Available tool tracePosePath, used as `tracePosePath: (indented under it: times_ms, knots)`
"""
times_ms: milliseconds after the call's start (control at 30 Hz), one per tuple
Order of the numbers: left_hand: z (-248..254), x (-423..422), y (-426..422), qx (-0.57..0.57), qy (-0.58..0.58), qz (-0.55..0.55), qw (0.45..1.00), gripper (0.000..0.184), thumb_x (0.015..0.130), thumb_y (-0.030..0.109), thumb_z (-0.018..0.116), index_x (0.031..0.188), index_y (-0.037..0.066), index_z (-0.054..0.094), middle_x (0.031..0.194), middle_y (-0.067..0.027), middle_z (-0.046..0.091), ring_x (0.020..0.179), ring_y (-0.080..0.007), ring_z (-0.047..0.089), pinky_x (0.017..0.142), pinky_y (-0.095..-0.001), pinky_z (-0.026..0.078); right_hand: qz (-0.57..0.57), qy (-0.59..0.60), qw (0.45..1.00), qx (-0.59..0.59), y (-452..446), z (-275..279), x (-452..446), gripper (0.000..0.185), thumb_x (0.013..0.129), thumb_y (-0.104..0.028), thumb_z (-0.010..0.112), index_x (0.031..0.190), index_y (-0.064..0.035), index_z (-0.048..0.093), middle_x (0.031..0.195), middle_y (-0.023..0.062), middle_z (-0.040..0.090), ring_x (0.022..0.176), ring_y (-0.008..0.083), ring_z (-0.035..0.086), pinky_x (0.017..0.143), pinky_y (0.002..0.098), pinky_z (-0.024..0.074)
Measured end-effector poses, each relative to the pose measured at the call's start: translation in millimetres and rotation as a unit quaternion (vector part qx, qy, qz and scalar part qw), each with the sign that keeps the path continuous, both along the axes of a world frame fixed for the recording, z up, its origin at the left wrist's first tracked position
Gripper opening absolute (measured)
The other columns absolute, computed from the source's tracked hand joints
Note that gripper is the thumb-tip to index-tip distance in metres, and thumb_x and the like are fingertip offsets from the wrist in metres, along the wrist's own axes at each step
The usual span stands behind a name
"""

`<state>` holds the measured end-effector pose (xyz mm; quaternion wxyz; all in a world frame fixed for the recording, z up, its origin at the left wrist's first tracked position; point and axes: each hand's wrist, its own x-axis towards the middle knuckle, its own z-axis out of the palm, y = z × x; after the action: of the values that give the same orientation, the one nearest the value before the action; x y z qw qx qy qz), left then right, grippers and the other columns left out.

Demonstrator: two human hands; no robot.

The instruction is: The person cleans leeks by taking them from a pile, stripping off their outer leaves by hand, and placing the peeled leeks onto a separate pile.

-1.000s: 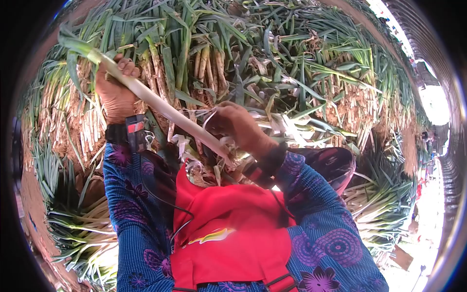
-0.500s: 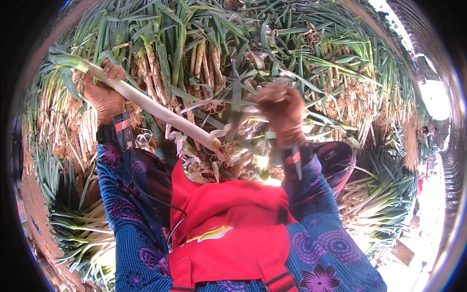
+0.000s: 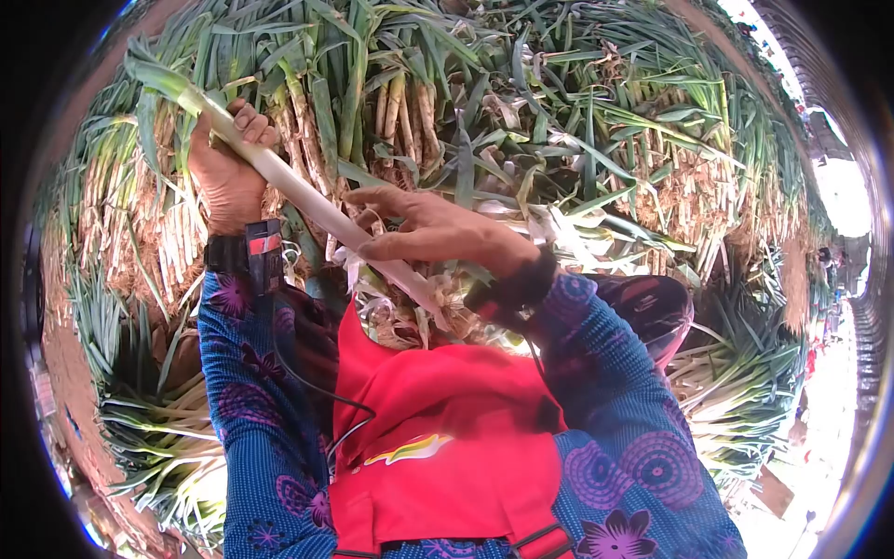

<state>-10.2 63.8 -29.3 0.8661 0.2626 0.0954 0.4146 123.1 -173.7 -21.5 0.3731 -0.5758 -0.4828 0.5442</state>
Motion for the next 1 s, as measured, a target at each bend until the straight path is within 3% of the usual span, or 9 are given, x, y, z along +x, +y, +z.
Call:
tracePosePath:
  times_ms: [167,267,467,567,667,700,767,867,1000]
  knots:
    - [2.4,-4.1,2.8,0.007,0.015,-0.008,1.000,0.042,0.088,0.037,0.054,0.099,-0.003,0.048,0.075,-0.0035,0.040,0.063,-0.0148,0.038,0.059,-0.0293,0.032,0.097,-0.068,0.992,0.032,13.9,-24.1,0.6,0.037,0.088,-0.035,0.063,0.110,-0.0051,0.062,0.089,0.0080,0.064,0.082,0.0151,0.061,0.070,0.0322,0.0488]
    - [3.8,-7.3,7.6,0.004,0.041,0.020,0.999,0.043,0.088,0.036,0.053,0.100,-0.005,0.048,0.075,-0.0039,0.040,0.063,-0.0147,0.038,0.059,-0.0294,0.032,0.053,-0.184,0.978,0.078,4.6,-16.9,-0.4,0.023,0.091,-0.025,0.058,0.098,-0.0037,0.063,0.076,0.0101,0.064,0.069,0.0185,0.062,0.064,0.0326,0.0485]
    - [0.2,-19.5,24.8,-0.005,0.032,0.017,0.999,0.043,0.090,0.036,0.048,0.102,-0.005,0.046,0.078,-0.0049,0.040,0.062,-0.0147,0.038,0.059,-0.0298,0.032,-0.021,-0.226,0.960,0.164,-53.2,-28.5,25.4,0.014,0.090,-0.016,0.056,0.095,-0.0041,0.061,0.073,0.0106,0.064,0.066,0.0260,0.063,0.062,0.0349,0.0487]
    - [2.0,-22.8,28.0,-0.007,0.051,0.071,0.996,0.041,0.090,0.036,0.047,0.101,-0.004,0.046,0.078,-0.0055,0.041,0.062,-0.0152,0.038,0.059,-0.0299,0.032,0.018,-0.359,0.933,-0.020,-100.5,-69.6,65.5,0.018,0.087,-0.018,0.057,0.099,-0.0051,0.062,0.079,0.0120,0.064,0.075,0.0298,0.064,0.070,0.0374,0.0505]
    - [-2.2,-28.9,38.2,0.013,0.026,0.047,0.998,0.041,0.090,0.036,0.047,0.098,-0.004,0.047,0.077,-0.0060,0.042,0.062,-0.0159,0.038,0.060,-0.0302,0.033,0.102,-0.485,0.853,-0.163,-141.9,-108.5,101.7,0.025,0.087,-0.018,0.060,0.110,-0.0066,0.060,0.094,0.0137,0.063,0.083,0.0259,0.062,0.072,0.0347,0.0492]
    - [-2.6,-30.6,37.6,0.016,0.034,0.053,0.998,0.041,0.090,0.036,0.046,0.098,-0.004,0.047,0.077,-0.0061,0.042,0.062,-0.0160,0.039,0.060,-0.0303,0.033,0.048,-0.493,0.862,-0.112,-142.6,-113.4,104.2,0.029,0.086,-0.020,0.061,0.113,-0.0072,0.059,0.096,0.0134,0.062,0.085,0.0254,0.062,0.073,0.0345,0.0494]
    - [2.8,-24.2,26.6,0.001,0.058,0.080,0.995,0.040,0.090,0.037,0.045,0.095,-0.003,0.047,0.074,-0.0056,0.042,0.061,-0.0166,0.039,0.059,-0.0313,0.033,-0.061,-0.499,0.864,-0.010,-120.7,-92.1,87.8,0.037,0.085,-0.025,0.063,0.118,-0.0085,0.058,0.100,0.0128,0.061,0.089,0.0245,0.062,0.076,0.0340,0.0499]
    - [1.2,-18.1,25.0,0.003,0.075,0.074,0.994,0.040,0.091,0.040,0.041,0.091,0.001,0.047,0.070,-0.0045,0.043,0.060,-0.0168,0.039,0.058,-0.0322,0.033,-0.084,-0.179,0.980,-0.031,-66.7,-30.9,40.6,0.043,0.085,-0.029,0.064,0.122,-0.0066,0.056,0.098,0.0126,0.062,0.081,0.0248,0.064,0.074,0.0324,0.0505]
    - [0.6,-12.2,18.3,-0.013,0.078,0.088,0.993,0.035,0.093,0.037,0.044,0.092,0.002,0.047,0.071,-0.0044,0.044,0.060,-0.0166,0.041,0.059,-0.0324,0.036,0.059,-0.147,0.984,-0.082,-35.4,3.4,9.4,0.031,0.088,-0.026,0.059,0.113,-0.0084,0.060,0.099,0.0127,0.064,0.083,0.0244,0.063,0.072,0.0345,0.0495]
